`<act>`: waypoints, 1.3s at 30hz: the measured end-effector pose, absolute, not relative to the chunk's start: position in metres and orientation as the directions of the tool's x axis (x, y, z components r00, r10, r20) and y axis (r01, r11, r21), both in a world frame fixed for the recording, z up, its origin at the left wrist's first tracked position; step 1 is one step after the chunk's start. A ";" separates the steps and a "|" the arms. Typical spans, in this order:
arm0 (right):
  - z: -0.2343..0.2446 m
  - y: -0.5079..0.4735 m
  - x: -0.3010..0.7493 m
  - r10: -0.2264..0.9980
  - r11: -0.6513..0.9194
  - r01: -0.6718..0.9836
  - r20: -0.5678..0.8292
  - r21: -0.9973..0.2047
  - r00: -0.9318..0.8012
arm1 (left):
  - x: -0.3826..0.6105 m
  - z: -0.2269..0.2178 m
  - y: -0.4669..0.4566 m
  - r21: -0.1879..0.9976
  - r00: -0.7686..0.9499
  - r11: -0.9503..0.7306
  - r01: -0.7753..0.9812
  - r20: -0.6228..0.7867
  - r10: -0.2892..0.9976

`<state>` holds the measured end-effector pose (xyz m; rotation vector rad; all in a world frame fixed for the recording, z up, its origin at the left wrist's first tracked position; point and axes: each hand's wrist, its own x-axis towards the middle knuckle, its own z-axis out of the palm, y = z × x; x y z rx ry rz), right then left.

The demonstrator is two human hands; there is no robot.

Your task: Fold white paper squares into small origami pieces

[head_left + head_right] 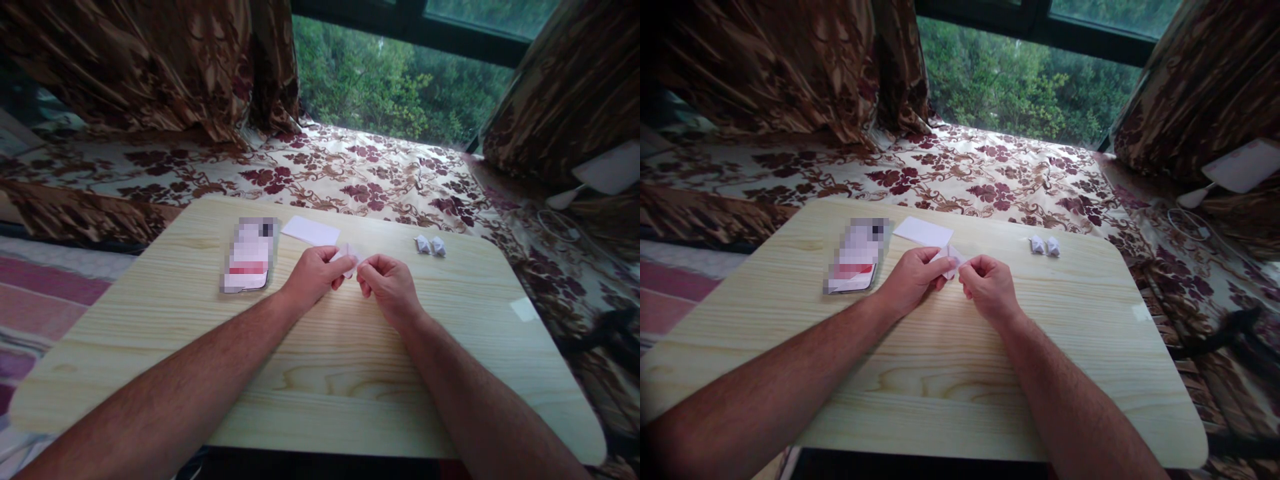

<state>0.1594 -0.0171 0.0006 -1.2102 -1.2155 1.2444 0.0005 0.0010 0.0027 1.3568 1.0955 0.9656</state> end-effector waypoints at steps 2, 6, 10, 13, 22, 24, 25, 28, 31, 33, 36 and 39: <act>0.001 -0.017 0.159 0.999 -0.020 0.003 -0.020 -1.000 -0.033 | 0.000 0.003 0.001 0.994 0.246 0.006 0.108 -0.032 0.969; 0.003 -0.018 0.158 0.999 -0.020 0.020 -0.021 -1.000 -0.033 | -0.001 0.003 0.000 0.988 0.219 -0.006 0.155 -0.028 0.975; 0.004 -0.018 0.158 0.999 -0.027 0.016 -0.028 -1.000 -0.039 | 0.000 0.003 0.000 0.985 0.203 -0.002 0.172 -0.033 0.979; 0.003 -0.018 0.160 0.998 -0.030 -0.014 -0.029 -0.999 -0.047 | 0.000 0.003 0.001 0.986 0.195 -0.001 0.168 -0.033 0.980; -0.001 -0.017 0.161 0.999 -0.039 -0.021 -0.038 -0.999 -0.033 | 0.002 0.011 -0.002 0.963 0.178 -0.040 0.268 -0.008 0.984; 0.000 -0.017 0.160 0.999 -0.035 0.019 -0.035 -0.999 -0.023 | 0.003 0.013 -0.003 0.951 0.160 -0.068 0.300 0.021 0.987; 0.001 -0.017 0.160 0.999 -0.030 0.042 -0.031 -0.999 -0.017 | 0.003 0.014 -0.003 0.947 0.153 -0.081 0.311 0.034 0.988; 0.002 -0.018 0.160 1.000 -0.013 0.087 -0.013 -0.996 -0.009 | 0.004 0.015 -0.004 0.938 0.153 -0.100 0.333 0.051 0.987; 0.001 -0.017 0.161 1.000 0.001 0.109 0.000 -0.994 -0.009 | 0.004 0.012 -0.004 0.932 0.157 -0.105 0.348 0.053 0.986; 0.000 -0.017 0.162 1.000 0.013 0.123 0.012 -0.992 -0.006 | 0.004 0.010 -0.003 0.928 0.150 -0.112 0.355 0.062 0.987; -0.001 -0.017 0.162 1.000 0.031 0.137 0.031 -0.990 -0.001 | 0.004 0.009 -0.003 0.922 0.143 -0.124 0.367 0.076 0.987; -0.001 -0.017 0.161 0.999 0.035 0.144 0.036 -0.989 0.003 | 0.004 0.009 -0.003 0.923 0.152 -0.121 0.366 0.069 0.986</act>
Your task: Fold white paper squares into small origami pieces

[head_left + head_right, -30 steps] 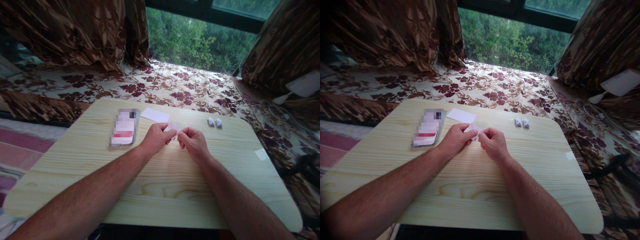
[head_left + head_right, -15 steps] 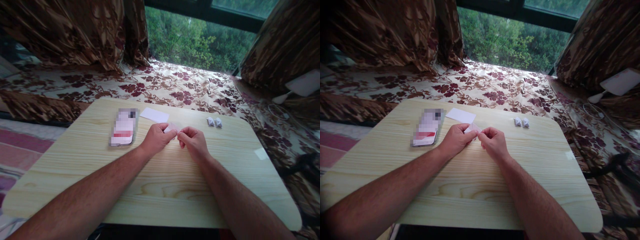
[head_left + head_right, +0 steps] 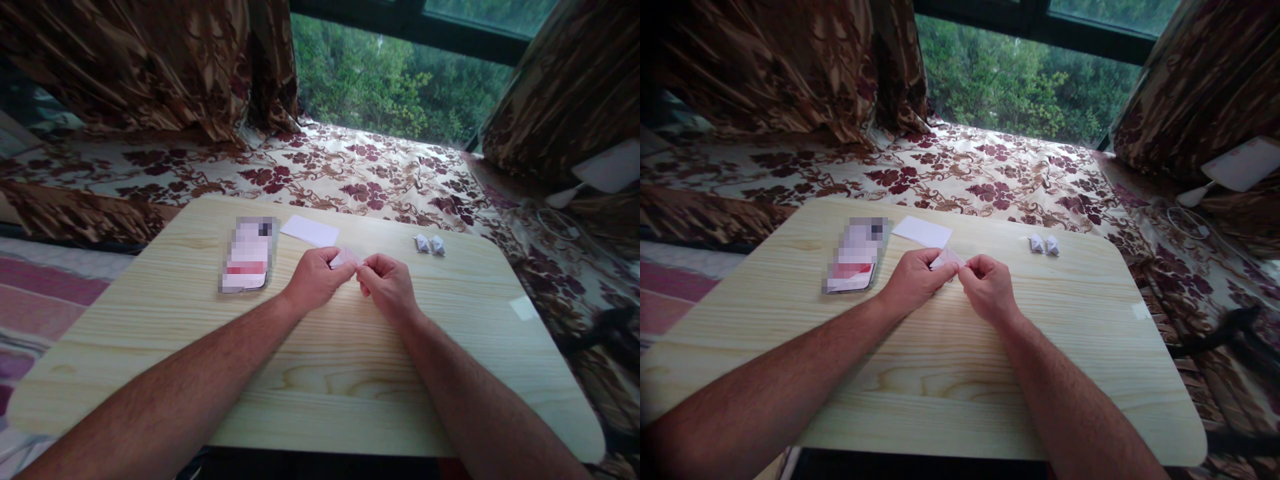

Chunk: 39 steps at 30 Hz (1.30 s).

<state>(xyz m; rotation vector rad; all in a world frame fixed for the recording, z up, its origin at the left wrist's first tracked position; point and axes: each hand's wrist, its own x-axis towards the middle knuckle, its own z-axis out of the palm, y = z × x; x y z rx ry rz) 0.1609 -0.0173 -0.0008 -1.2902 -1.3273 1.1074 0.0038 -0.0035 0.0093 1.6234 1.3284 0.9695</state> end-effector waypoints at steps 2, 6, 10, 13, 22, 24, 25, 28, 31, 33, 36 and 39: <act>0.000 -0.018 0.160 0.999 0.034 0.144 0.034 -0.989 0.001 | 0.004 0.010 -0.004 0.926 0.163 -0.117 0.358 0.062 0.985; 0.003 -0.019 0.160 1.000 0.026 0.147 0.027 -0.989 0.003 | 0.003 0.012 -0.004 0.935 0.173 -0.108 0.337 0.052 0.984; 0.004 -0.018 0.161 1.000 0.013 0.115 0.013 -0.993 0.001 | 0.003 0.013 -0.003 0.941 0.177 -0.104 0.323 0.048 0.983; 0.004 -0.018 0.161 1.000 0.013 0.103 0.013 -0.995 0.001 | 0.003 0.014 -0.003 0.940 0.174 -0.101 0.325 0.045 0.984; 0.002 -0.017 0.162 0.999 0.027 0.053 0.028 -0.998 0.030 | 0.003 0.018 -0.005 0.966 0.229 -0.067 0.251 0.008 0.973; 0.002 -0.017 0.162 0.999 0.028 0.032 0.029 -0.999 0.032 | 0.004 0.018 -0.005 0.969 0.226 -0.056 0.239 0.000 0.974; 0.003 -0.016 0.162 0.999 0.028 0.025 0.029 -0.999 0.028 | 0.004 0.017 -0.005 0.969 0.222 -0.052 0.242 -0.003 0.975; 0.003 -0.016 0.162 1.000 0.013 0.019 0.014 -1.000 0.011 | 0.003 0.015 -0.004 0.962 0.217 -0.057 0.267 -0.003 0.976; 0.003 -0.016 0.162 1.000 0.005 0.028 0.005 -1.000 -0.004 | 0.002 0.013 -0.003 0.958 0.229 -0.068 0.279 0.002 0.973; 0.003 -0.017 0.162 1.000 0.006 0.034 0.005 -0.999 -0.011 | 0.002 0.013 -0.003 0.960 0.238 -0.067 0.271 0.001 0.971; 0.002 -0.017 0.163 1.000 0.013 0.044 0.012 -0.999 -0.024 | 0.002 0.013 -0.003 0.968 0.250 -0.048 0.247 -0.016 0.968; 0.002 -0.017 0.163 0.999 0.020 0.038 0.019 -0.999 -0.037 | 0.001 0.013 -0.003 0.973 0.264 -0.027 0.229 -0.035 0.964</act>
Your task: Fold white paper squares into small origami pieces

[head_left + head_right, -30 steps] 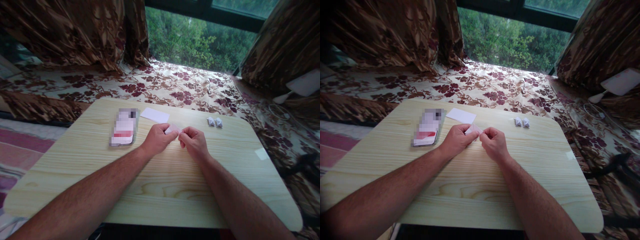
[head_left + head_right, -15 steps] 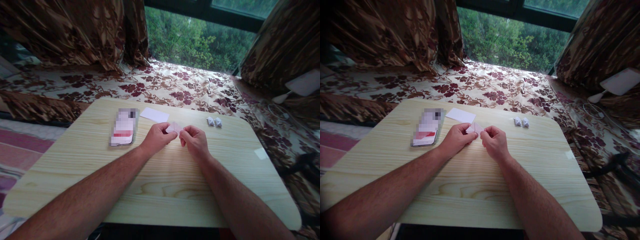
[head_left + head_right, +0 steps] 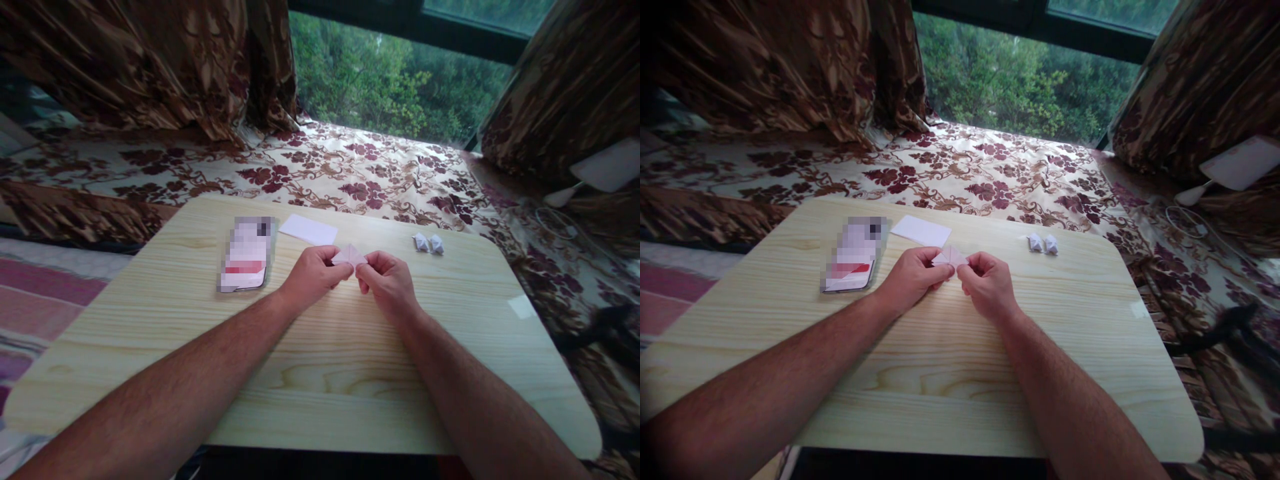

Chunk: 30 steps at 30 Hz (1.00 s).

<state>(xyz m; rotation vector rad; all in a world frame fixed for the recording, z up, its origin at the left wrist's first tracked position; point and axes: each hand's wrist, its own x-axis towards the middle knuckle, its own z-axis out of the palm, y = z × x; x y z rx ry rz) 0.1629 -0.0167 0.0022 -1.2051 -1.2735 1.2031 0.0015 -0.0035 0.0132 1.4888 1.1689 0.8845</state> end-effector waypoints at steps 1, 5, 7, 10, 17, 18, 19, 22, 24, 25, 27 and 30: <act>0.002 -0.017 0.163 0.999 0.022 0.034 0.020 -0.999 -0.038 | 0.001 0.013 -0.003 0.973 0.260 -0.029 0.228 -0.032 0.965; 0.004 -0.017 0.162 0.999 0.021 0.034 0.020 -0.999 -0.028 | 0.002 0.014 -0.003 0.973 0.269 -0.058 0.222 -0.004 0.963; 0.004 -0.016 0.161 0.999 0.022 0.044 0.021 -0.999 -0.025 | 0.002 0.015 -0.003 0.976 0.274 -0.067 0.205 0.009 0.962; 0.004 -0.016 0.161 0.999 0.025 0.063 0.023 -0.998 -0.026 | 0.002 0.015 -0.003 0.980 0.275 -0.067 0.185 0.014 0.961; 0.001 -0.016 0.161 0.998 0.042 0.093 0.039 -0.995 -0.039 | 0.002 0.014 -0.003 0.975 0.251 -0.075 0.207 0.021 0.968; 0.000 -0.017 0.161 0.998 0.041 0.093 0.037 -0.995 -0.041 | 0.002 0.014 -0.003 0.975 0.248 -0.076 0.210 0.022 0.968; 0.000 -0.017 0.161 0.998 0.040 0.091 0.036 -0.995 -0.043 | 0.002 0.014 -0.003 0.974 0.247 -0.077 0.213 0.023 0.969; 0.000 -0.016 0.161 0.998 0.041 0.087 0.037 -0.995 -0.044 | 0.002 0.013 -0.003 0.971 0.247 -0.081 0.224 0.024 0.969; 0.000 -0.016 0.161 0.998 0.044 0.092 0.040 -0.995 -0.045 | 0.002 0.012 -0.003 0.970 0.249 -0.087 0.225 0.029 0.968; 0.001 -0.016 0.161 0.998 0.044 0.095 0.040 -0.994 -0.043 | 0.002 0.012 -0.003 0.970 0.251 -0.091 0.226 0.032 0.967; 0.001 -0.016 0.161 0.999 0.035 0.098 0.031 -0.995 -0.039 | 0.002 0.012 -0.004 0.968 0.255 -0.100 0.232 0.038 0.966; 0.002 -0.017 0.162 0.999 0.018 0.090 0.015 -0.996 -0.038 | 0.002 0.011 -0.003 0.962 0.261 -0.116 0.249 0.049 0.964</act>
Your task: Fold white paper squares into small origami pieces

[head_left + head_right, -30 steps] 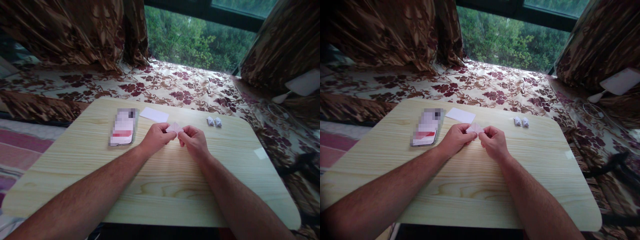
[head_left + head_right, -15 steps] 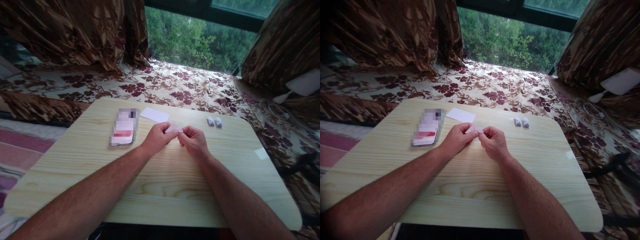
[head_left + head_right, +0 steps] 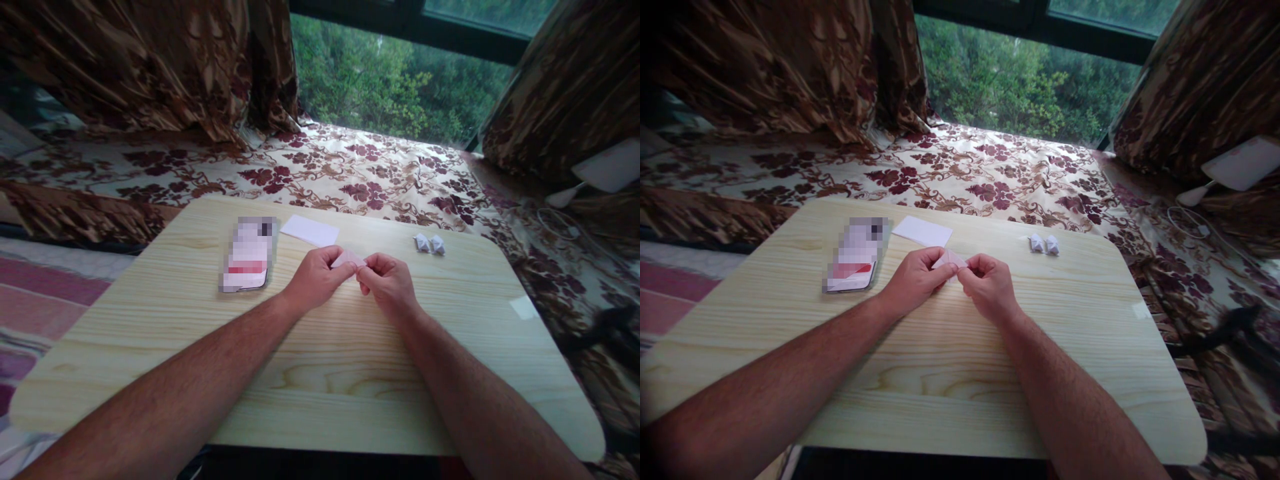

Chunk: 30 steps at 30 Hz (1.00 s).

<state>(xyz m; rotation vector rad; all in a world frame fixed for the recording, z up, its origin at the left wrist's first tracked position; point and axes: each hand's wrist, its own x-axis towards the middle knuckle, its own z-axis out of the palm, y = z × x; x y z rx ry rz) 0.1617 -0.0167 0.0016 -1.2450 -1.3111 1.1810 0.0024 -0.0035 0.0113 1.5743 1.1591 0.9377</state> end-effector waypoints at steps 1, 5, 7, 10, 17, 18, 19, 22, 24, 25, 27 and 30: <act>0.002 -0.017 0.162 0.999 0.016 0.087 0.013 -0.996 -0.040 | 0.002 0.011 -0.003 0.960 0.260 -0.122 0.254 0.054 0.964; 0.002 -0.017 0.162 0.999 0.015 0.086 0.010 -0.996 -0.049 | 0.002 0.012 -0.003 0.953 0.264 -0.134 0.273 0.060 0.963; 0.003 -0.017 0.162 0.998 0.011 0.082 0.006 -0.997 -0.055 | 0.002 0.011 -0.003 0.949 0.267 -0.139 0.283 0.062 0.962; 0.002 -0.016 0.163 0.999 0.010 0.078 0.006 -0.997 -0.052 | 0.002 0.011 -0.003 0.942 0.269 -0.148 0.301 0.064 0.961; 0.002 -0.017 0.162 0.999 0.024 0.090 0.020 -0.996 -0.043 | 0.002 0.012 -0.003 0.940 0.270 -0.141 0.310 0.055 0.961; 0.003 -0.017 0.162 0.999 0.025 0.100 0.021 -0.995 -0.037 | 0.002 0.013 -0.003 0.945 0.271 -0.132 0.300 0.048 0.961; 0.004 -0.017 0.162 0.999 0.027 0.111 0.024 -0.994 -0.030 | 0.001 0.013 -0.003 0.950 0.273 -0.123 0.285 0.042 0.961; 0.004 -0.017 0.161 0.999 0.028 0.126 0.025 -0.992 -0.022 | 0.001 0.012 -0.002 0.966 0.287 -0.102 0.236 0.031 0.957; 0.003 -0.017 0.161 0.999 0.027 0.122 0.024 -0.992 -0.024 | 0.001 0.012 -0.002 0.975 0.299 -0.090 0.203 0.026 0.954; 0.003 -0.017 0.161 0.999 0.029 0.119 0.026 -0.993 -0.025 | 0.001 0.012 -0.002 0.979 0.302 -0.082 0.185 0.023 0.953; 0.002 -0.016 0.162 0.999 0.039 0.113 0.037 -0.993 -0.025 | 0.001 0.012 -0.002 0.985 0.302 -0.072 0.156 0.022 0.953; 0.000 -0.016 0.162 0.998 0.055 0.118 0.053 -0.991 -0.025 | 0.001 0.011 -0.002 0.986 0.291 -0.076 0.150 0.029 0.956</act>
